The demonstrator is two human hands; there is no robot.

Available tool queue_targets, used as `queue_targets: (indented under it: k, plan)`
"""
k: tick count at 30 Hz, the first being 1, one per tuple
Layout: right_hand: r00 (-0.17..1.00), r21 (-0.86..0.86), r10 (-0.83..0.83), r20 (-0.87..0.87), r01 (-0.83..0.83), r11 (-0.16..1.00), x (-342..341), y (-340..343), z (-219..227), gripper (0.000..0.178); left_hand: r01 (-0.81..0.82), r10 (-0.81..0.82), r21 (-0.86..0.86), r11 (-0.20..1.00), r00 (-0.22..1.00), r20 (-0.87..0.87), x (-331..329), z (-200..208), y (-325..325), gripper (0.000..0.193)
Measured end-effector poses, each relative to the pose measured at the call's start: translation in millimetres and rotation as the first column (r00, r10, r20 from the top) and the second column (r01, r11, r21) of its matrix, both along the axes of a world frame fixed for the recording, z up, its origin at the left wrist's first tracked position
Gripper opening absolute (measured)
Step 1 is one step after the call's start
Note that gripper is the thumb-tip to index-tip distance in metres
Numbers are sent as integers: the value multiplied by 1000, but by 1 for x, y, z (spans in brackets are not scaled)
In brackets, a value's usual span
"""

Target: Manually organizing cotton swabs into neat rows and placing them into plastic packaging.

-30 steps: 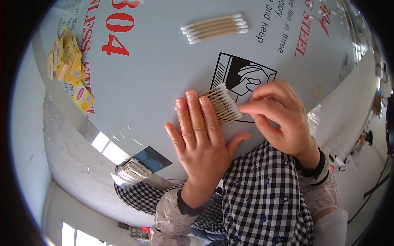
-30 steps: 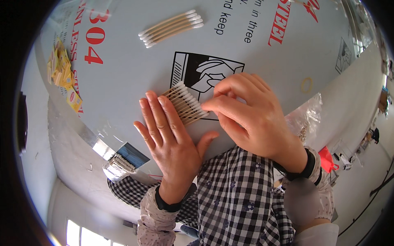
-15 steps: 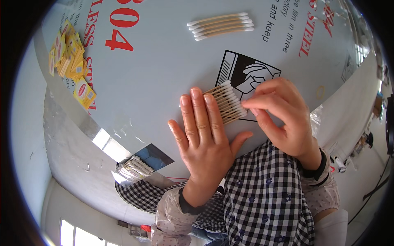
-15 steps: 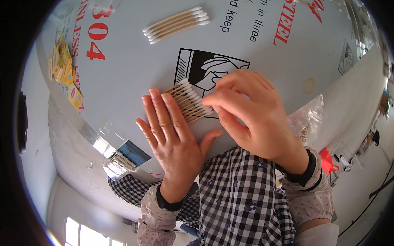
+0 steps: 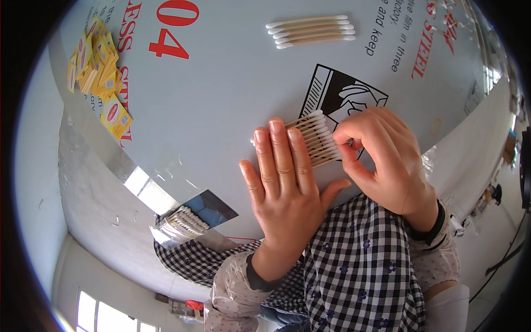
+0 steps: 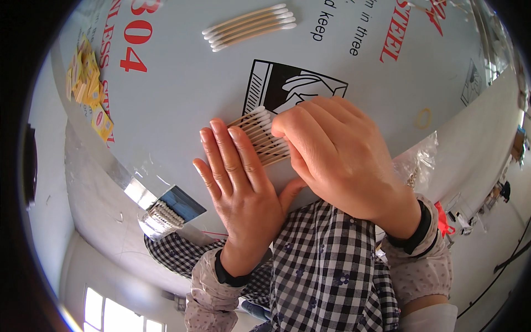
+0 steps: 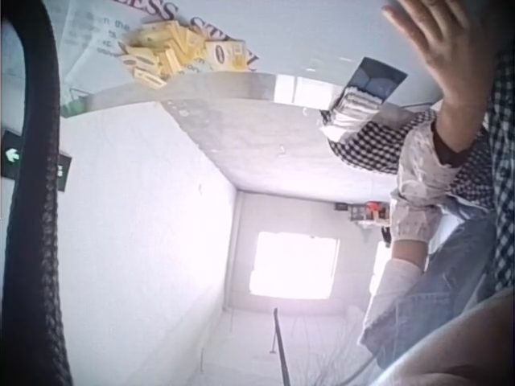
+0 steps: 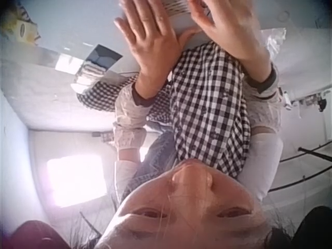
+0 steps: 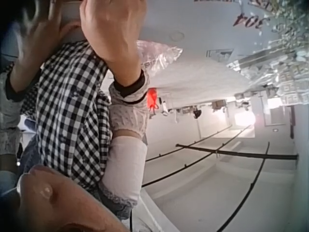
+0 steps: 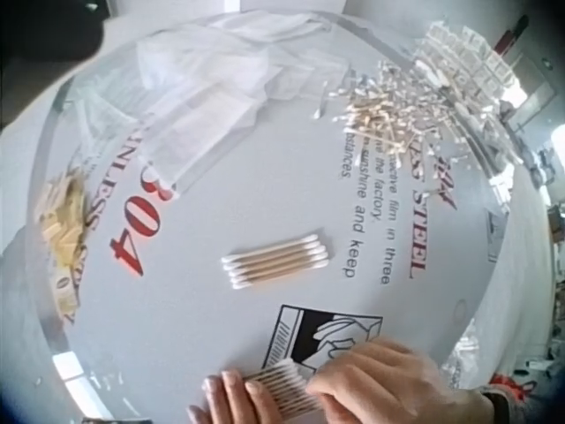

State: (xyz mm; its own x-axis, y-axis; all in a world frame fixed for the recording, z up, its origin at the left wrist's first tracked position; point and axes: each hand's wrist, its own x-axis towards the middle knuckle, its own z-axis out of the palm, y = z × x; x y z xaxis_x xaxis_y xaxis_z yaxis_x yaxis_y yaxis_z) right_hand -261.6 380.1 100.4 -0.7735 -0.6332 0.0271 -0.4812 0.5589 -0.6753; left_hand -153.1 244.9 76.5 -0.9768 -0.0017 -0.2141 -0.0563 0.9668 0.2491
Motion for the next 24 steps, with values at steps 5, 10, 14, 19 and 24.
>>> queue_targets:
  k: [5, 10, 14, 19, 24]
  plan:
    - [999, -34, 43, -5, -43, 999, 1, 1, -7, 35, -65, 65, 17, 998, 997, -29, 3, -2, 1, 92]
    - [1000, -28, 13, 13, -13, 1000, 5, 0, -7, 37, -61, 62, 30, 998, 996, -63, 7, -5, -2, 92]
    - [1000, -27, -13, 2, 13, 1000, 6, 0, -7, 33, 5, -3, 40, 999, 998, -68, 9, -7, -5, 104]
    - [998, -17, -65, 7, 65, 998, 11, 8, -6, 32, -49, 54, 89, 995, 997, -58, 10, -7, -4, 91]
    - [960, 19, -281, -13, 281, 960, 23, 42, 7, 33, -41, 48, 98, 994, 996, -71, 13, -9, -7, 93]
